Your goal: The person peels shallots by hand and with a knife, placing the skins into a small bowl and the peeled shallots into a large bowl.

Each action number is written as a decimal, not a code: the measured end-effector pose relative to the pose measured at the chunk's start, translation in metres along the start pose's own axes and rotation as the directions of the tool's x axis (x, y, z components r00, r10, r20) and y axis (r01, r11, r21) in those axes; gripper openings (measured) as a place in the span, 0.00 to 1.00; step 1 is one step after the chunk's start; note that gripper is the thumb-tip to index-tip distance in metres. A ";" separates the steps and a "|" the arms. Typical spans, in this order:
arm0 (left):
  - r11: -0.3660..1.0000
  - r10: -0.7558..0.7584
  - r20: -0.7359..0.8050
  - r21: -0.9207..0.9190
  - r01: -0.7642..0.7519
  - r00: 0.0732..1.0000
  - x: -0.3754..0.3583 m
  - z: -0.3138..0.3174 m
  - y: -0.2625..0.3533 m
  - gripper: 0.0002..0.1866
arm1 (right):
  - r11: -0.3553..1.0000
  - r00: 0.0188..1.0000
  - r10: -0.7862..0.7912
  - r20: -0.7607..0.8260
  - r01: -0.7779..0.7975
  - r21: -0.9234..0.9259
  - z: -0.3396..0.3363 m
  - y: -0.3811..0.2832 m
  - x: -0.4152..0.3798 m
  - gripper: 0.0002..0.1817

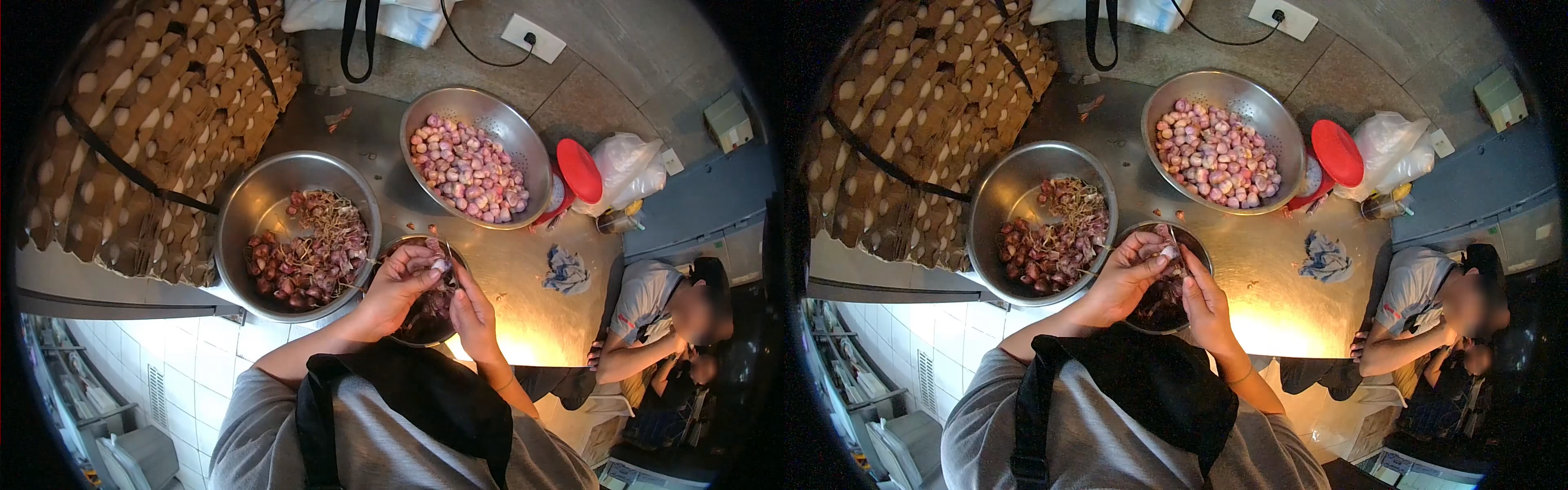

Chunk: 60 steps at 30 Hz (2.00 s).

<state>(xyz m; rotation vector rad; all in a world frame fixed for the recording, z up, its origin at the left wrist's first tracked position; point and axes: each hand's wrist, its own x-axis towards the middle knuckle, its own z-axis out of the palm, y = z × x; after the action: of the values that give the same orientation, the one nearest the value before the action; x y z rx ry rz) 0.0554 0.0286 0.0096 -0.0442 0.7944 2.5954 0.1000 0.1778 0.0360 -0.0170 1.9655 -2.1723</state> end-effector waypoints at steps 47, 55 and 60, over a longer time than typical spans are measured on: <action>0.964 0.118 -0.090 0.251 -0.093 0.989 -0.002 0.011 0.004 0.11 | 0.765 0.938 -0.337 0.076 0.320 -0.558 0.007 -0.005 0.003 0.25; 0.946 0.123 -0.058 0.310 -0.099 0.991 -0.004 0.014 0.007 0.11 | 0.997 1.000 -0.003 0.013 0.004 -0.074 -0.002 -0.005 -0.004 0.22; 0.931 0.133 -0.066 0.350 -0.102 0.989 -0.004 0.015 0.008 0.11 | 0.940 0.989 -0.146 -0.024 0.132 -0.315 0.004 -0.001 0.000 0.22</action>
<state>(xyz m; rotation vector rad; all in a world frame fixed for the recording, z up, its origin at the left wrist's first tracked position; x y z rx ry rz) 0.0573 0.0289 0.0267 -0.0083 1.3126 2.5364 0.1005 0.1743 0.0376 -0.1599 2.3831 -1.9299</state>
